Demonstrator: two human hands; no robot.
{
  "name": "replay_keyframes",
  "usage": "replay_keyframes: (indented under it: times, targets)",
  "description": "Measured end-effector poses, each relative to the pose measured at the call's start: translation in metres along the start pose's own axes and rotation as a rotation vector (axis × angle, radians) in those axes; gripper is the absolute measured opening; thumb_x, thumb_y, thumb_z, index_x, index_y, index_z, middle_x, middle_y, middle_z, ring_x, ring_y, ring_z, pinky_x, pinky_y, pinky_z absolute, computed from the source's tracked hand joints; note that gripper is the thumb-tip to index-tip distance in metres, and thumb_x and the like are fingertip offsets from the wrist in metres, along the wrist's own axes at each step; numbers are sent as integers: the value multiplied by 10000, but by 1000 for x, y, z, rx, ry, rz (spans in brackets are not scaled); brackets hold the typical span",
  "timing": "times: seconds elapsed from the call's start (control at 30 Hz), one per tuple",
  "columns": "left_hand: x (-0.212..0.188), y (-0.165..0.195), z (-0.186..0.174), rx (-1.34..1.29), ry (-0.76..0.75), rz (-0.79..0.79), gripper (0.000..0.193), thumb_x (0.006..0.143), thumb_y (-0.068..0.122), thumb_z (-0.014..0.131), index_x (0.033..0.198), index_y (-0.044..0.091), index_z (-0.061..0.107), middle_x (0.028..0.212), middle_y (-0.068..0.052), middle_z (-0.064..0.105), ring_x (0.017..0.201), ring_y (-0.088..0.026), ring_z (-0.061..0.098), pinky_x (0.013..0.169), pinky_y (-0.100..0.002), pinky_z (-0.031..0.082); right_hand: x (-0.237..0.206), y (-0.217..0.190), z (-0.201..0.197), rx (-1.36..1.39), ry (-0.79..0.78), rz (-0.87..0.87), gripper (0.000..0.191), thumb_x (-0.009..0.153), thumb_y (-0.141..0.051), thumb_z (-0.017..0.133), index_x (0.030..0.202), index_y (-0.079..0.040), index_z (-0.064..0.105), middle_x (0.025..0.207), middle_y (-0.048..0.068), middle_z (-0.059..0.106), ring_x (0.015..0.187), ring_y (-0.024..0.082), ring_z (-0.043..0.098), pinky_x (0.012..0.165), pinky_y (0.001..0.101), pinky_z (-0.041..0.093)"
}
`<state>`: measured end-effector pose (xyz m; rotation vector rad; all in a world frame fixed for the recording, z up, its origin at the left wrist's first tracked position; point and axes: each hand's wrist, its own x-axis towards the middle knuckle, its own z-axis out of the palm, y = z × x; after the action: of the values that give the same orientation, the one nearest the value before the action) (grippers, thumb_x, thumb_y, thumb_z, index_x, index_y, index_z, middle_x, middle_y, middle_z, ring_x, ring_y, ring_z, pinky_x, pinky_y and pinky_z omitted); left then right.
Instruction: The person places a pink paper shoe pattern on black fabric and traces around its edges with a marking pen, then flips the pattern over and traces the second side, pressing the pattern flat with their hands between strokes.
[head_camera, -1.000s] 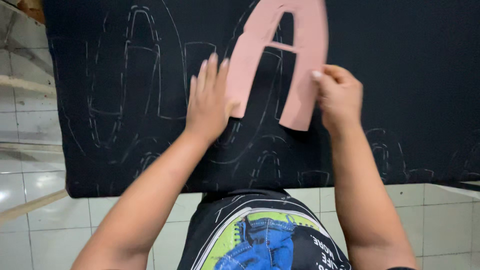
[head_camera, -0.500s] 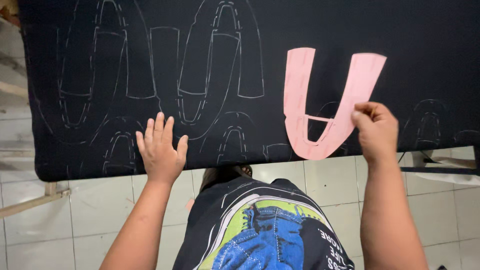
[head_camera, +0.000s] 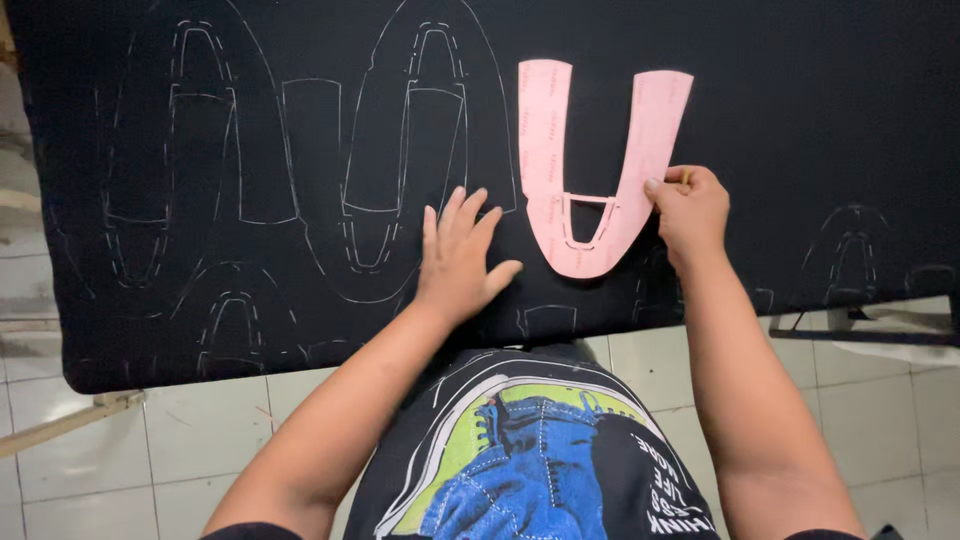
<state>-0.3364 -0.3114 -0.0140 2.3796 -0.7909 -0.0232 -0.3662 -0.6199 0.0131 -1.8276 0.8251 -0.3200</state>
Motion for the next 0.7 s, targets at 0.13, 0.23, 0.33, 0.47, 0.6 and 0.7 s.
replay_keyframes:
  times: [0.13,0.23,0.33,0.47,0.6,0.7]
  targets:
    - [27,18,13,31,-119,-183,850,738,547,811,1468,211,536,1613,-155,244,1522,-392,104,1157,-718,10,15,-2,2,-227,-60,-62,225,856,-54,766,1042,36,676,842,79,723,713,111,678,653,252,547]
    - [32,22,16,-2,-81,-191,848,717,557,826,1459,254,550,1632,-141,255,1538,-385,110,1176,-713,-1,30,-9,-10,-270,-162,2,175,854,-73,769,973,25,688,812,70,726,663,115,681,621,255,538]
    - [37,26,19,-13,-123,-259,825,708,524,835,1453,280,576,1646,-117,260,1558,-371,109,1200,-696,-12,40,-14,-18,-243,-220,77,134,855,-78,764,927,14,697,793,57,727,630,106,679,596,247,536]
    - [33,30,20,-16,-77,-211,802,715,534,846,1428,261,598,1632,-135,275,1542,-392,112,1180,-703,-25,42,-12,-20,-237,-242,86,115,861,-75,758,908,2,686,778,48,713,616,92,659,572,234,528]
    - [28,25,19,-15,-29,-185,763,721,557,848,1385,248,634,1624,-130,317,1548,-388,146,1199,-694,-13,38,-8,-23,-250,-281,55,100,882,-64,746,903,1,673,765,46,687,623,87,626,565,236,492]
    - [28,23,22,-10,-11,-212,742,718,567,849,1348,230,650,1623,-114,344,1557,-376,168,1220,-685,-3,35,-7,-27,-232,-302,51,98,894,-70,743,910,-6,671,766,36,687,627,81,627,567,232,481]
